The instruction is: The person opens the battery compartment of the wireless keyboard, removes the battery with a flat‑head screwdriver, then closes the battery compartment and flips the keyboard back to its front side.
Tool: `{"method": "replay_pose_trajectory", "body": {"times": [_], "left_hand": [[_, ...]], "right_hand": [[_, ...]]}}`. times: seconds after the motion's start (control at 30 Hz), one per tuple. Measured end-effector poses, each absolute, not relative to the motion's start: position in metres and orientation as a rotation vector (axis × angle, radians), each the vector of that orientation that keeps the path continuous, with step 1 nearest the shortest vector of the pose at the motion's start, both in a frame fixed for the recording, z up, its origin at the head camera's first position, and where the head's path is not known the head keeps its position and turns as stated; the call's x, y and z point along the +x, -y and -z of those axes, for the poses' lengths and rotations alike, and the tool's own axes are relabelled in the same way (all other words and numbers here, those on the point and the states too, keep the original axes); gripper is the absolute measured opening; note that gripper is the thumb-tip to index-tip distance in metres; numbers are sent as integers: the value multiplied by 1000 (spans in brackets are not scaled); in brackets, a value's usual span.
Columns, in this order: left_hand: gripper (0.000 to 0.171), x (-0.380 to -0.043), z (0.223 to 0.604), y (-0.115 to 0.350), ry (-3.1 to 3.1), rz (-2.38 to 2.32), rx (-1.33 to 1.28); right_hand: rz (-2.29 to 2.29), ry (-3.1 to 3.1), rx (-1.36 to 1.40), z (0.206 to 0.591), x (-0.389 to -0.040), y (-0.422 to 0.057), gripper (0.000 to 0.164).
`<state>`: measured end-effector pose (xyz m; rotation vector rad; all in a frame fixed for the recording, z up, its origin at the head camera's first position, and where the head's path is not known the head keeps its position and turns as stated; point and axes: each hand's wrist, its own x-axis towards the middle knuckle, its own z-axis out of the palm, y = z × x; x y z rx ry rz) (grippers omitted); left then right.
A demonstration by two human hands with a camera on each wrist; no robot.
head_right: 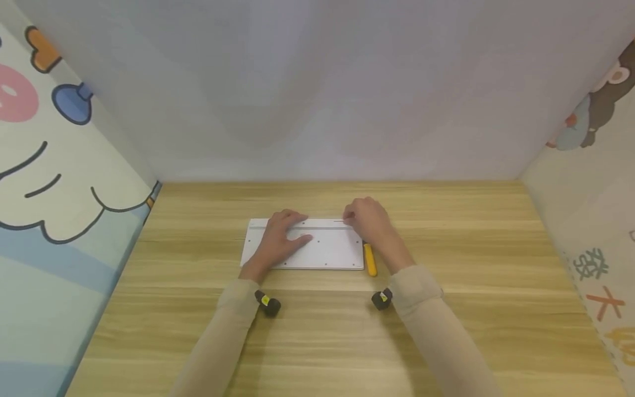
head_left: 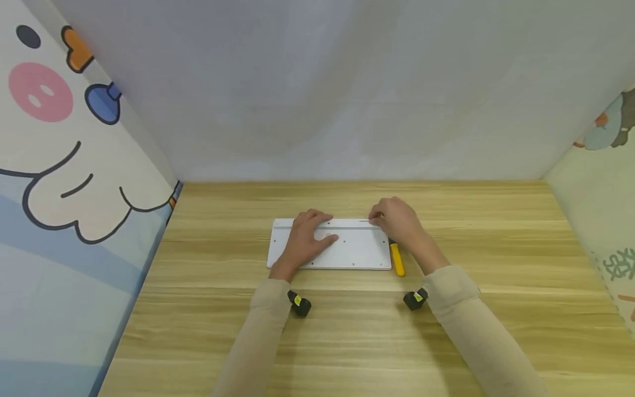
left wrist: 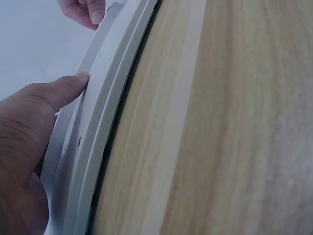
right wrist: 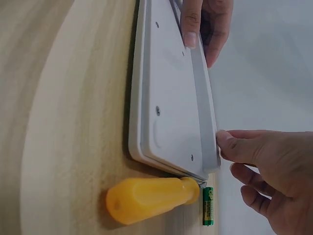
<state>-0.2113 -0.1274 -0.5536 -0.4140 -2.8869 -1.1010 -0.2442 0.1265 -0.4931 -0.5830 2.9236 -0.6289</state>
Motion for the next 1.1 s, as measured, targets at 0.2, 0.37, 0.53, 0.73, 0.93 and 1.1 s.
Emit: {"method": "replay_pose_trajectory", "body": {"times": [0.2,0.37,0.53,0.73,0.93,1.1], "left_hand": [[53,-212,554,126,2894,1088,-427],[53,-213,553,126,2898,1041,-441],[61,-212,548,122,2960,922,-448],[72,-211,542,113,3049,755,-469],[86,-210,540,102,3087,714,-522],[98,-209,534,90,3096,716,-603]], "right_hand": [[696,-2911,-497,491,-229,-139,16],[739,-2920,-461,491,-216,-152,20],[747,-2909,-413,494,-205,-161,21],[729,-2902,-349,496,-193,-166,25],[674,-2891,-272,497,-181,-168,29],[658,-2898,-232,499,-177,-168,28]]}}
